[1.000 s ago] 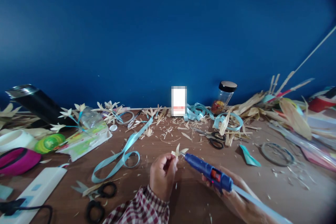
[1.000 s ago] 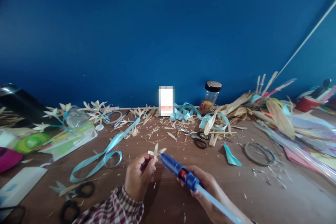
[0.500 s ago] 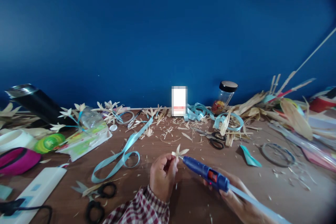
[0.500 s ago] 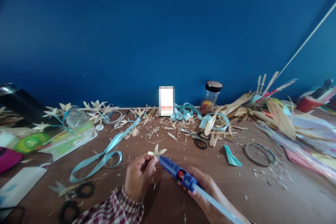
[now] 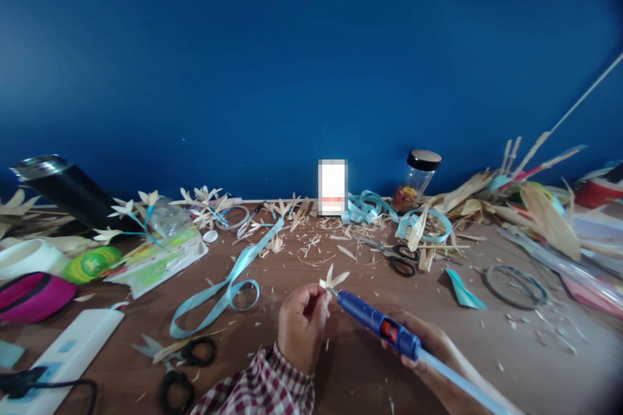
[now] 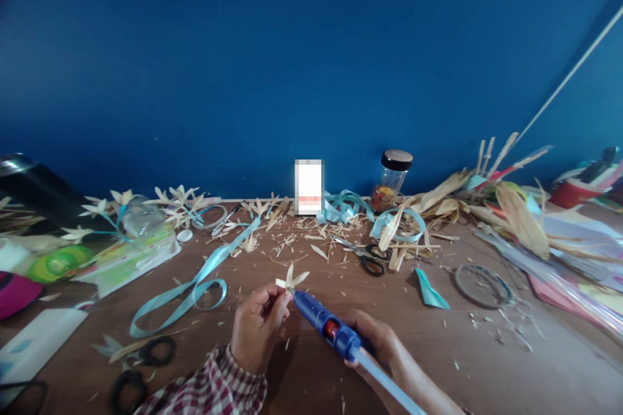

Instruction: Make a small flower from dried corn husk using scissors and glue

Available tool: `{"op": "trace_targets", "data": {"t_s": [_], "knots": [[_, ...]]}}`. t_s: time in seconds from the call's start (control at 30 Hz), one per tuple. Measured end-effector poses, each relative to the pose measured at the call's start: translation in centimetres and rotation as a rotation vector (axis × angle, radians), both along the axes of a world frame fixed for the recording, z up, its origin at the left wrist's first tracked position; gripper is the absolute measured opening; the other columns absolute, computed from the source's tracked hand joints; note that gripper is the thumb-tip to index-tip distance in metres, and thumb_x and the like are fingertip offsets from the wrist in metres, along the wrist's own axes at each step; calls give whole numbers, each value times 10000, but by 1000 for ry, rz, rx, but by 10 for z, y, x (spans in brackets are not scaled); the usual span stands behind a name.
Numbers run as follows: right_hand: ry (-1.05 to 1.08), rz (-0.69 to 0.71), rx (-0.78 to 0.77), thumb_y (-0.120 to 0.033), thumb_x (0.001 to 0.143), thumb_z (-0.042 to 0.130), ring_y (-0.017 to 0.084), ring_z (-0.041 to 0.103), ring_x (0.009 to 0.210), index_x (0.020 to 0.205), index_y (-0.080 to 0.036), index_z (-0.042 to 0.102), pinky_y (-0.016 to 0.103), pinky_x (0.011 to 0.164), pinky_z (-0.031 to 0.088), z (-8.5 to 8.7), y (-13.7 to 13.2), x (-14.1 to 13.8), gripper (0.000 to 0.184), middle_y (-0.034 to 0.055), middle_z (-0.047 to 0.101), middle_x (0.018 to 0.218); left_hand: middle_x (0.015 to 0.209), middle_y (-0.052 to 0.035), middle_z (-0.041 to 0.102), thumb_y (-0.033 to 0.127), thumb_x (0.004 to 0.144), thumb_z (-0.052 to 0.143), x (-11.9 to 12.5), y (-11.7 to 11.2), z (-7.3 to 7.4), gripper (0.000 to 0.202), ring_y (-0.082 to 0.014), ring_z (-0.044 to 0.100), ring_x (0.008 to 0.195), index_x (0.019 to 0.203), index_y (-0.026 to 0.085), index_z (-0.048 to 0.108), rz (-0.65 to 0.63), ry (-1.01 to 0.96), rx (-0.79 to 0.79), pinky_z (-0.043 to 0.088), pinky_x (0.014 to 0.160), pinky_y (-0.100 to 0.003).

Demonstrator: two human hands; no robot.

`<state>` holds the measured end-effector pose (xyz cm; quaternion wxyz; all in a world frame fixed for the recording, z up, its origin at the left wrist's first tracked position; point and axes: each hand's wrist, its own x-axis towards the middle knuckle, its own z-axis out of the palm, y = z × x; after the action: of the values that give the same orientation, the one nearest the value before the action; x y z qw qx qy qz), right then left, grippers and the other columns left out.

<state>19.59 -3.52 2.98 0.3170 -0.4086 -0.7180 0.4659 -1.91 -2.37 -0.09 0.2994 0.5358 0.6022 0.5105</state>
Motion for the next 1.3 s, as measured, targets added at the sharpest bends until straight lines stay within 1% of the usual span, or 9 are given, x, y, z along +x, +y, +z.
{"op": "trace_targets", "data": {"t_s": [0.13,0.3,0.43,0.53,0.7,0.9,1.0,1.13,1.3], "knots": [[-46,68,-64,-509,805,456,187,517,701,926,-174,583,254,616,408,3,3,1,379,54,595,791,573,-11,614,268,770,539,0,1,0,149,-126,574,494,742,150,625,8,7,-3,463,507,-223],[-40,55,-52,-503,800,463,183,505,680,918,-180,593,248,605,395,6,3,0,367,46,599,777,569,-10,607,264,773,532,1,0,0,148,-126,569,489,731,150,617,1,4,-4,461,498,-223],[-44,69,-50,-499,815,445,191,508,701,955,-181,588,254,625,402,5,4,1,375,49,602,801,554,-4,594,277,781,519,0,0,-1,163,-135,573,501,745,151,616,-13,-7,-18,463,511,-231],[-53,78,-59,-491,817,449,183,504,691,933,-182,593,248,617,406,6,5,1,361,44,598,787,560,-7,597,281,775,520,1,1,-1,166,-137,574,503,734,151,616,-6,-1,-24,460,515,-234],[-46,53,-67,-526,812,432,171,489,643,874,-167,605,242,567,405,7,5,0,403,47,595,734,553,-2,596,269,774,525,1,1,1,152,-133,575,493,731,155,615,-2,18,-3,457,515,-231],[-34,6,-68,-537,801,445,194,529,694,889,-164,597,267,616,426,1,2,2,412,65,605,769,541,-1,596,292,777,536,0,0,0,159,-132,572,480,736,158,609,17,23,-11,457,503,-227],[-10,-6,-79,-560,799,435,194,535,695,895,-164,594,273,613,432,2,1,1,437,69,607,774,533,4,592,278,770,540,1,0,1,144,-130,572,474,729,159,608,19,20,8,454,500,-224],[-19,4,-55,-538,798,449,185,532,673,836,-162,599,267,594,427,4,2,-2,407,60,603,747,527,8,591,263,763,542,1,1,2,130,-129,573,474,723,162,613,18,23,21,455,495,-221],[-38,-4,-15,-514,803,457,179,520,641,825,-167,600,257,564,417,0,3,0,377,50,600,719,541,3,598,275,761,548,0,1,1,140,-126,570,471,725,157,614,17,-5,16,459,489,-219]]}}
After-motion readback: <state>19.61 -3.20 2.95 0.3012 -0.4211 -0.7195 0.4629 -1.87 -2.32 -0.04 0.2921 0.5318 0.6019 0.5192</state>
